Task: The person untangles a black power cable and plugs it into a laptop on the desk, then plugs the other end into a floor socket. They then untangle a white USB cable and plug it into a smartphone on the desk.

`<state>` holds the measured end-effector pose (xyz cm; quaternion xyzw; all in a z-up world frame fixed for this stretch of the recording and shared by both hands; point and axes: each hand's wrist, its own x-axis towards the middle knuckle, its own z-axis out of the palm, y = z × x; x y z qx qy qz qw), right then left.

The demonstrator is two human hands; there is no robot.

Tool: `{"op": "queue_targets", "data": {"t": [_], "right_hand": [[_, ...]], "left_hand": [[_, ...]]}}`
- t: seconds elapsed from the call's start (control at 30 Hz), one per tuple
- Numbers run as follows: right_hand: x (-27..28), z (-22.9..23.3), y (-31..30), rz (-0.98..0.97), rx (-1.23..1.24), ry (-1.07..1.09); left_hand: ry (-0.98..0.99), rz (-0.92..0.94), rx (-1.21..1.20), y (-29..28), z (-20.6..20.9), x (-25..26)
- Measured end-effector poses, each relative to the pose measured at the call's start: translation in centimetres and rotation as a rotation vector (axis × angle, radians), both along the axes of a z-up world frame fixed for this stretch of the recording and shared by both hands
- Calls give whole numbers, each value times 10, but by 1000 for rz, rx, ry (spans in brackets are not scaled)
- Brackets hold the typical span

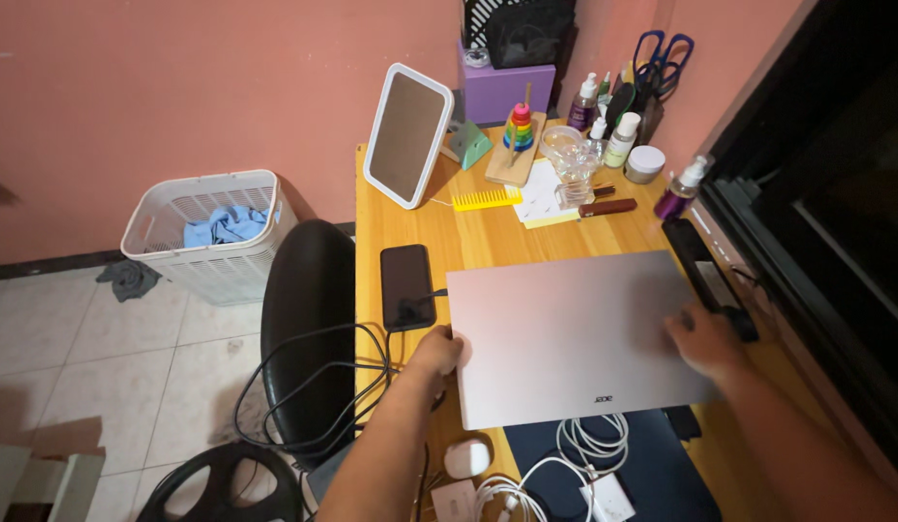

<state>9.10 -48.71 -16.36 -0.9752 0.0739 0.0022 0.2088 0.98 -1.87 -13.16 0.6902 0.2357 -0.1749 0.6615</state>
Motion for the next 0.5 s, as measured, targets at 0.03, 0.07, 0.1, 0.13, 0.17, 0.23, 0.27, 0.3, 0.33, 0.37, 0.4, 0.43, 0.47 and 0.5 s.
{"op": "queue_targets", "data": {"t": [0.03,0.07,0.1,0.13,0.17,0.23,0.27,0.3,0.33,0.37,0.4,0.43,0.47,0.5], "right_hand": [[0,0,3,-31,30,58],[-1,-1,4,-65,57,116],[-2,-2,4,-99,82,174],[-3,-4,4,-39,79,69],[-5,-7,5,21,75,-36],[-4,-9,10,80,71,-132],[-6,-8,12,73,69,-121],[-9,-4,15,67,68,-110],[-12,2,17,49,56,-77],[-16,10,22,31,44,-44],[-20,20,30,14,36,-11],[-27,32,40,100,13,-166],[-36,44,52,186,-12,-320],[-45,55,69,271,-36,-474]], "left_hand": [[-20,17,-47,3,1,0],[-4,28,-1,3,2,-1],[12,40,46,7,4,0],[26,50,95,12,6,1],[51,64,60,14,8,0],[98,99,-9,23,10,-2],[78,37,40,27,11,-2],[59,-25,88,31,11,-1],[40,-87,134,34,12,0],[-59,-112,186,35,15,0],[-158,-136,241,38,19,0],[-257,-160,297,42,26,-3],[-321,-171,414,47,35,-9],[-384,-181,532,54,47,-17]]}}
